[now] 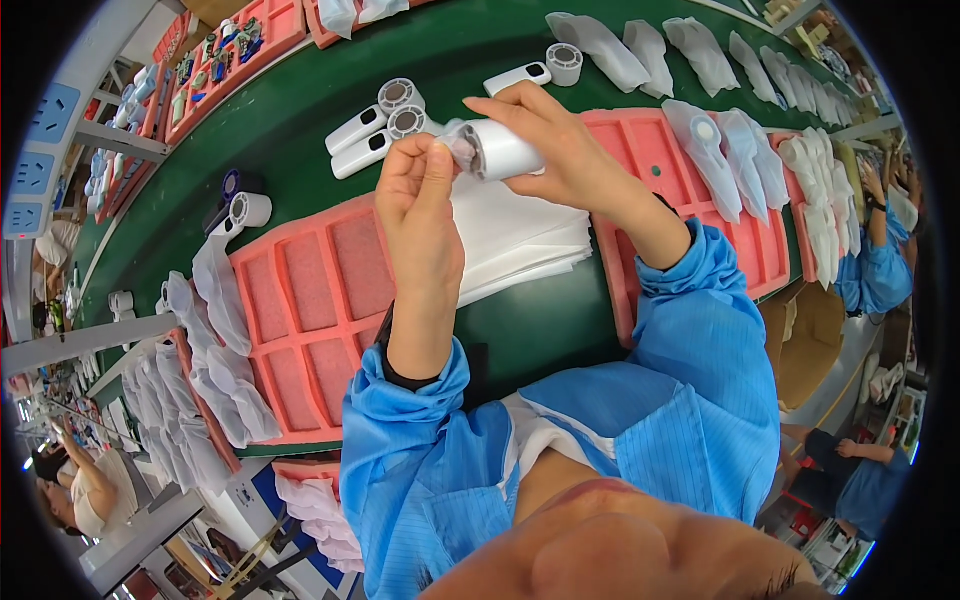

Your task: The person picks up a white handheld fan, wraps it in a white foam sheet by hand, and places the wrapped fan into a pink tray, repeating the process for several fans.

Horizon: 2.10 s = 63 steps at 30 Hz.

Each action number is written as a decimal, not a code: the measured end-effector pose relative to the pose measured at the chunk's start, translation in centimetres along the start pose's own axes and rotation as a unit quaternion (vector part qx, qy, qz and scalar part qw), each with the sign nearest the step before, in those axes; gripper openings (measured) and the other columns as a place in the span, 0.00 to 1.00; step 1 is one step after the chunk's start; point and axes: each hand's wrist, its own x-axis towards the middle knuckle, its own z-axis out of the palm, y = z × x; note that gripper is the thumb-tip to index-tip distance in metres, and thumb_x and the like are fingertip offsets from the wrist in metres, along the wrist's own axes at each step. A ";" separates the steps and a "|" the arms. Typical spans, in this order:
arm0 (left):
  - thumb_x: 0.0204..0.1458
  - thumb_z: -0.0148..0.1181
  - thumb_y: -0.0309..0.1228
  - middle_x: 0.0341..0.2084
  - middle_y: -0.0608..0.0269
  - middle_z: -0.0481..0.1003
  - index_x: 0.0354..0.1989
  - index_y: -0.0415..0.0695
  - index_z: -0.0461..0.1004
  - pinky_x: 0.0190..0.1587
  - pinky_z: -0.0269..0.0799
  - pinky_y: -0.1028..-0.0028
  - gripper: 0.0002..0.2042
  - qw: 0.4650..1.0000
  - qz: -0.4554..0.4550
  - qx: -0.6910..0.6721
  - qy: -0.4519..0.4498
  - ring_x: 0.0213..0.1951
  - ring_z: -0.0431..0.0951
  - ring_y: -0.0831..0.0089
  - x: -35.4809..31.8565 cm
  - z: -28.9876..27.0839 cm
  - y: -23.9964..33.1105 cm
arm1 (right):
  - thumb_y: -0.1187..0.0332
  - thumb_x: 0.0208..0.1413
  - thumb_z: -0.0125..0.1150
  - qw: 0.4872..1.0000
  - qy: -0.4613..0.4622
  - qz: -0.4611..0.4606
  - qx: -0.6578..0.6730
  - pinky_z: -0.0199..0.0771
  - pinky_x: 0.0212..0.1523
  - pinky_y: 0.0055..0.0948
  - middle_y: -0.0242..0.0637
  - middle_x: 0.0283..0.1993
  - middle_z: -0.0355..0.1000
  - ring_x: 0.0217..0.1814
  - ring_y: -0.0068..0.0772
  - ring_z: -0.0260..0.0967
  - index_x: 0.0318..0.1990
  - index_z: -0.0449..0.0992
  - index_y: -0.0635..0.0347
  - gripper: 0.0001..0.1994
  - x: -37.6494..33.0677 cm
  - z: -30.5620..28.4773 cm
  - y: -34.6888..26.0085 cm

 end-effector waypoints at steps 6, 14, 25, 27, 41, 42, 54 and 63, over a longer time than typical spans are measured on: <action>0.52 0.59 0.22 0.27 0.63 0.75 0.32 0.40 0.74 0.34 0.69 0.75 0.01 0.895 0.279 0.347 -0.006 0.30 0.74 0.75 -1.6 0.9 -0.2 | 0.78 0.31 0.71 0.996 0.015 0.018 -0.081 0.69 0.39 0.31 0.42 0.45 0.63 0.45 0.42 0.64 0.61 0.64 0.57 0.41 0.0 0.8 -1.4; 0.44 0.59 0.15 0.26 0.62 0.74 0.34 0.39 0.77 0.30 0.71 0.75 0.09 0.771 0.435 0.464 -0.034 0.28 0.74 0.69 -2.2 1.3 -0.3 | 0.77 0.31 0.72 0.999 0.012 -0.011 -0.040 0.69 0.38 0.32 0.43 0.45 0.63 0.42 0.41 0.64 0.61 0.64 0.61 0.41 -0.5 1.0 -1.8; 0.36 0.65 0.19 0.49 0.55 0.65 0.49 0.45 0.72 0.36 0.72 0.70 0.26 0.834 0.245 0.487 -0.092 0.36 0.74 0.63 -1.1 2.3 0.2 | 0.70 0.36 0.72 0.984 0.136 0.112 0.010 0.69 0.44 0.32 0.41 0.47 0.64 0.48 0.37 0.66 0.55 0.68 0.62 0.33 -0.7 0.7 -0.1; 0.36 0.65 0.19 0.51 0.54 0.63 0.50 0.46 0.71 0.38 0.72 0.69 0.27 0.834 0.231 0.488 -0.114 0.38 0.74 0.63 -0.9 2.1 0.4 | 0.70 0.36 0.72 0.981 0.114 0.139 0.078 0.69 0.45 0.33 0.41 0.48 0.64 0.49 0.36 0.65 0.54 0.68 0.62 0.32 -0.8 0.7 -0.9; 0.39 0.69 0.22 0.51 0.57 0.63 0.39 0.42 0.74 0.57 0.58 0.66 0.17 0.928 0.294 0.228 0.017 0.53 0.65 0.62 -1.1 0.9 0.9 | 0.76 0.40 0.66 0.990 0.064 0.100 -0.078 0.71 0.38 0.33 0.47 0.39 0.72 0.41 0.50 0.71 0.43 0.70 0.66 0.19 -0.8 0.6 -0.7; 0.39 0.69 0.22 0.50 0.57 0.63 0.37 0.42 0.74 0.57 0.57 0.66 0.15 0.916 0.321 0.239 0.007 0.54 0.64 0.62 -1.4 1.2 0.7 | 0.76 0.40 0.65 0.987 0.075 0.088 -0.111 0.71 0.36 0.33 0.47 0.39 0.71 0.40 0.52 0.71 0.43 0.70 0.66 0.19 -1.1 0.9 -0.9; 0.47 0.63 0.25 0.39 0.61 0.69 0.34 0.42 0.74 0.44 0.66 0.74 0.06 0.982 0.134 0.105 0.080 0.38 0.71 0.73 2.2 -3.8 1.7 | 0.67 0.45 0.67 0.911 -0.105 0.268 0.297 0.74 0.34 0.34 0.40 0.31 0.74 0.34 0.37 0.75 0.39 0.70 0.63 0.16 0.1 1.0 -0.8; 0.42 0.67 0.31 0.33 0.58 0.71 0.35 0.44 0.74 0.36 0.69 0.69 0.12 0.813 0.146 0.540 -0.162 0.31 0.73 0.64 -0.7 0.3 -6.7 | 0.57 0.52 0.60 0.896 -0.067 0.333 -0.285 0.75 0.36 0.39 0.48 0.33 0.75 0.36 0.41 0.75 0.42 0.73 0.65 0.19 4.2 5.8 17.0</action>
